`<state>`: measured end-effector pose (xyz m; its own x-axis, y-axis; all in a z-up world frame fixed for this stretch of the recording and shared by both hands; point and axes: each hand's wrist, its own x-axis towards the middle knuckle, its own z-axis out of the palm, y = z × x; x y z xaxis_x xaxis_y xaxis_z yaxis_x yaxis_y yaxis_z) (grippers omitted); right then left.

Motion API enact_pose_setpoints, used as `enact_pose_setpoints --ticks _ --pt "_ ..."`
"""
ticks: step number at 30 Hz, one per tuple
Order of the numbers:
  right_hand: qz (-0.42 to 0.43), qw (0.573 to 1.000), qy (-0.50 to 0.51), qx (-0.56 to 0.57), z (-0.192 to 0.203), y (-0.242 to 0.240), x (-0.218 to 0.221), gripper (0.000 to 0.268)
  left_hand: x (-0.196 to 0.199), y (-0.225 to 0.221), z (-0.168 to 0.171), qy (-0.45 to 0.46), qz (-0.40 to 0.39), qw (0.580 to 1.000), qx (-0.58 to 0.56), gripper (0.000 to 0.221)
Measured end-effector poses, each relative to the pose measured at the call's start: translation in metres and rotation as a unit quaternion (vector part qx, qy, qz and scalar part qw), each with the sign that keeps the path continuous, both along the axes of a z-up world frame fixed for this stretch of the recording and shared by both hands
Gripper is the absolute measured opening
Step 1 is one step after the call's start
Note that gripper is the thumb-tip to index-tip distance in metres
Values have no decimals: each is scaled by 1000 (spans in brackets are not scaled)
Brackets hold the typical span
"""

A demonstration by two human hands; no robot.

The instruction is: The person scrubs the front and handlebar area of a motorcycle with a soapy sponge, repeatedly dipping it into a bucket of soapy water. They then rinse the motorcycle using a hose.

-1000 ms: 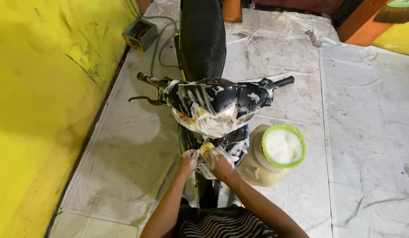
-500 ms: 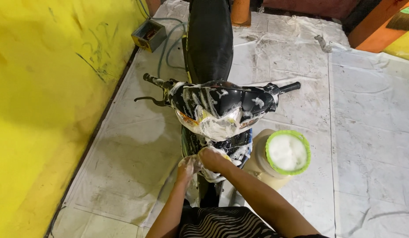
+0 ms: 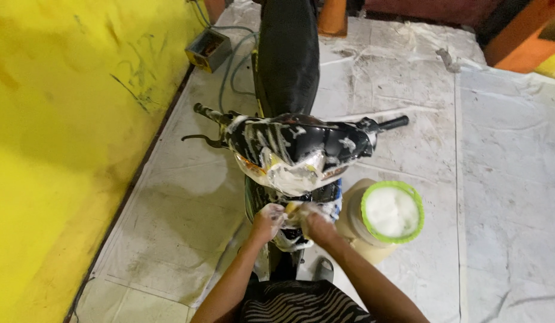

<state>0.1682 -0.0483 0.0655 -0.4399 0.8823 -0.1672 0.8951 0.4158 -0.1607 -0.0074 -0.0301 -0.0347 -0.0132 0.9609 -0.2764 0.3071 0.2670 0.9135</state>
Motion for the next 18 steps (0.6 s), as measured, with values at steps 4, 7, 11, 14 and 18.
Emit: enact_pose_setpoints --ticks 4,7,11,14,18 --pt "-103 947 142 267 -105 26 82 27 32 -3 32 98 -166 981 -9 31" --pt "-203 947 170 182 -80 29 108 33 44 1 23 209 -263 942 -1 29" --pt "-212 958 189 -30 -123 14 80 45 48 10 5 284 -289 914 -10 22" --pt "-207 924 319 40 -92 -7 68 31 34 14 -7 248 -254 935 -9 21" --pt "-262 858 436 -71 -41 -32 76 36 23 9 39 200 -231 952 1 19"
